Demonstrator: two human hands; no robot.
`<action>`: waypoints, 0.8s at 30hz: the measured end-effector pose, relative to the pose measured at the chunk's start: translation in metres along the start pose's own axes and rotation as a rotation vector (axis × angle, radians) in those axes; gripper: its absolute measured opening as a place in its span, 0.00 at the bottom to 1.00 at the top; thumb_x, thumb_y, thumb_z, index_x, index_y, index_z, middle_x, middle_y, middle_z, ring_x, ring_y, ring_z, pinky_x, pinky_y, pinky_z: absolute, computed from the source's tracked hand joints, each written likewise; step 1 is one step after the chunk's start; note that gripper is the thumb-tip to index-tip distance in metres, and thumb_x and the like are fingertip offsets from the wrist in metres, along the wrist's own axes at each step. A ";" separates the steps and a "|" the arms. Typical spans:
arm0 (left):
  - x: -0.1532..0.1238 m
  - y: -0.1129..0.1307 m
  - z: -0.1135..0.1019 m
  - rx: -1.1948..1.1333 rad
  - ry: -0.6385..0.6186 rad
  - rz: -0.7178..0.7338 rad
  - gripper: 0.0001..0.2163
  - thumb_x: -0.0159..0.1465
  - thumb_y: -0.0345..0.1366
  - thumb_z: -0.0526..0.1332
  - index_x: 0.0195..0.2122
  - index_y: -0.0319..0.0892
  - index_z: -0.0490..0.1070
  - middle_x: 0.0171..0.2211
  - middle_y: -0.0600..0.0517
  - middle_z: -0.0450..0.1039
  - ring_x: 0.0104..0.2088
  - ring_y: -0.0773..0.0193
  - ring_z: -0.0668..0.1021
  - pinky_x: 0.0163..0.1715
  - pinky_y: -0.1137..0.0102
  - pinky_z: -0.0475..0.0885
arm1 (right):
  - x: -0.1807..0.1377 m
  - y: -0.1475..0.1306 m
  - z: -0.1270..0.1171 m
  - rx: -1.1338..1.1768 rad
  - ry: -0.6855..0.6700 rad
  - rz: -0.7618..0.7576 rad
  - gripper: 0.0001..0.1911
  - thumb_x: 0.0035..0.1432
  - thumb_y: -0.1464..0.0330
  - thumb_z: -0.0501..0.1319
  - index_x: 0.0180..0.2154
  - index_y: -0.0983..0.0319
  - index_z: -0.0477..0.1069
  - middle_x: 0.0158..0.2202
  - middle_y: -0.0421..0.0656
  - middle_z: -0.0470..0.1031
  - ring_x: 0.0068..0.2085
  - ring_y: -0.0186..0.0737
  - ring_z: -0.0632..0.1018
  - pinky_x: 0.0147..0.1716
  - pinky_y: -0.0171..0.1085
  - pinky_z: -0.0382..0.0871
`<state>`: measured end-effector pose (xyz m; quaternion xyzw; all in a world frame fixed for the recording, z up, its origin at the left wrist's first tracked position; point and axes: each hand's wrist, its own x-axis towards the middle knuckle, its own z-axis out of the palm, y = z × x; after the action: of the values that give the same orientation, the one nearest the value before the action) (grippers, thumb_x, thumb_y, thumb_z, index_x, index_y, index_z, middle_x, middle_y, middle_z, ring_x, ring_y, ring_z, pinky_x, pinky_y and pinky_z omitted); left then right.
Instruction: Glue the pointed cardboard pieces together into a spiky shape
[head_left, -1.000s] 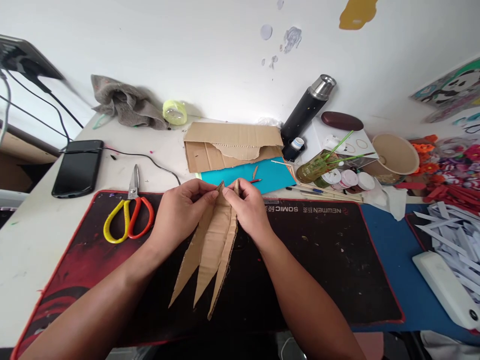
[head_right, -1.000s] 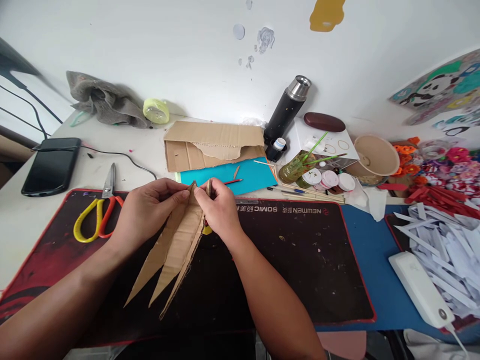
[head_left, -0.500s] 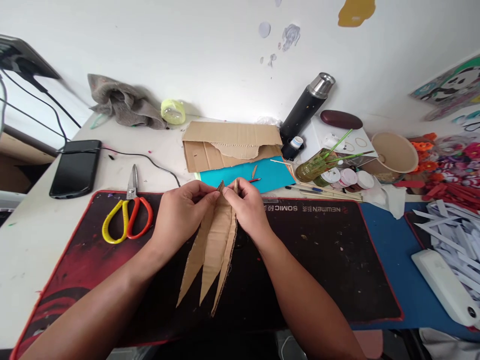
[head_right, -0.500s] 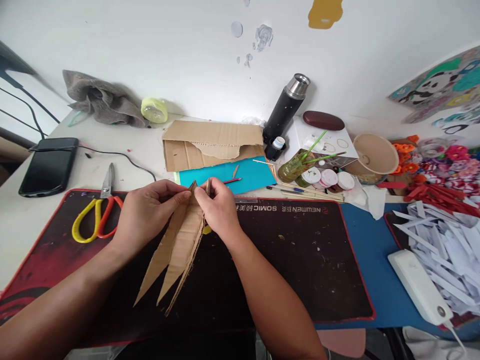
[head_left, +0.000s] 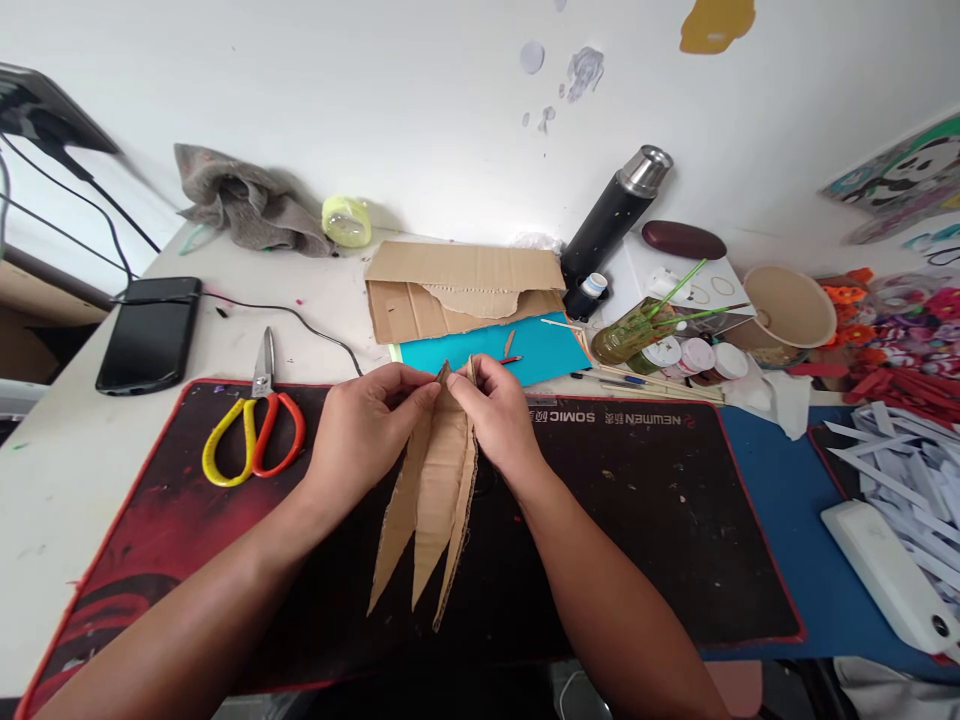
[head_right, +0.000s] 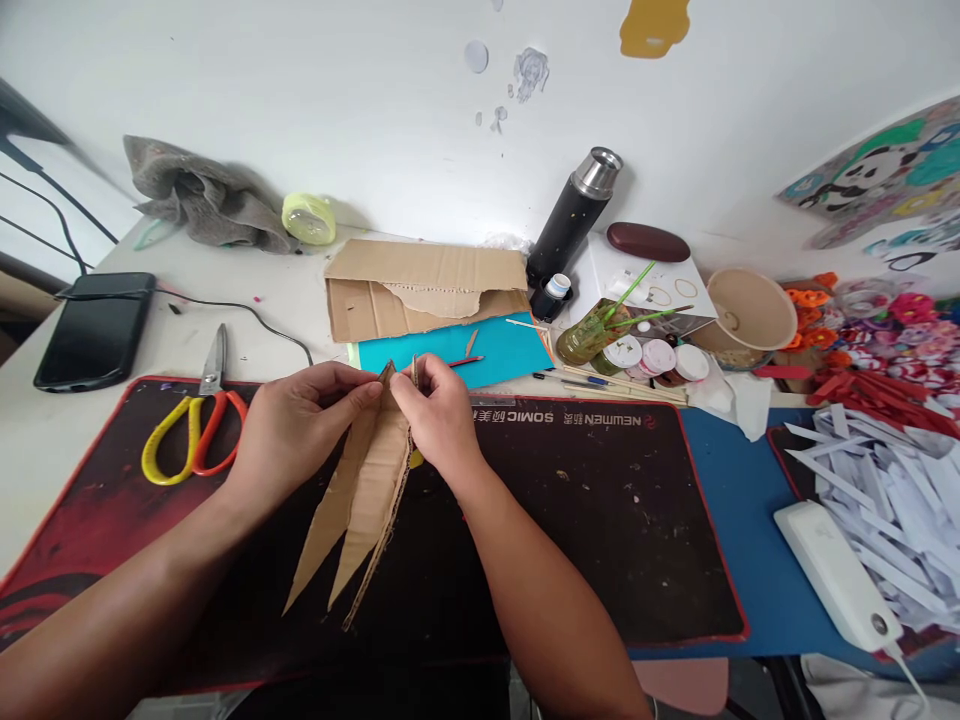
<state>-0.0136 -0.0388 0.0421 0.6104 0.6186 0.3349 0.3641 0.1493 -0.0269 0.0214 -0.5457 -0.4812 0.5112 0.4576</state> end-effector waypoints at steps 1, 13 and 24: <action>0.000 0.000 0.000 -0.006 -0.008 0.003 0.10 0.68 0.46 0.67 0.41 0.48 0.84 0.37 0.55 0.87 0.35 0.58 0.84 0.35 0.67 0.75 | 0.000 0.001 0.000 0.004 0.002 0.002 0.13 0.59 0.60 0.64 0.28 0.57 0.64 0.26 0.35 0.62 0.29 0.37 0.65 0.30 0.38 0.60; -0.002 0.003 -0.001 -0.064 -0.107 0.055 0.13 0.67 0.42 0.65 0.49 0.44 0.83 0.43 0.51 0.87 0.41 0.57 0.86 0.42 0.68 0.80 | 0.001 0.002 -0.001 0.087 0.032 0.035 0.13 0.58 0.61 0.65 0.28 0.57 0.63 0.26 0.34 0.61 0.29 0.36 0.63 0.30 0.38 0.57; -0.005 0.004 -0.002 -0.066 -0.143 0.058 0.16 0.66 0.40 0.65 0.53 0.44 0.82 0.44 0.51 0.86 0.40 0.58 0.85 0.41 0.67 0.79 | 0.002 0.004 -0.002 0.114 0.044 0.022 0.15 0.58 0.61 0.66 0.27 0.57 0.62 0.26 0.34 0.59 0.29 0.36 0.62 0.31 0.39 0.57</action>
<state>-0.0135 -0.0437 0.0474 0.6381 0.5618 0.3209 0.4173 0.1511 -0.0257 0.0172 -0.5351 -0.4348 0.5306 0.4930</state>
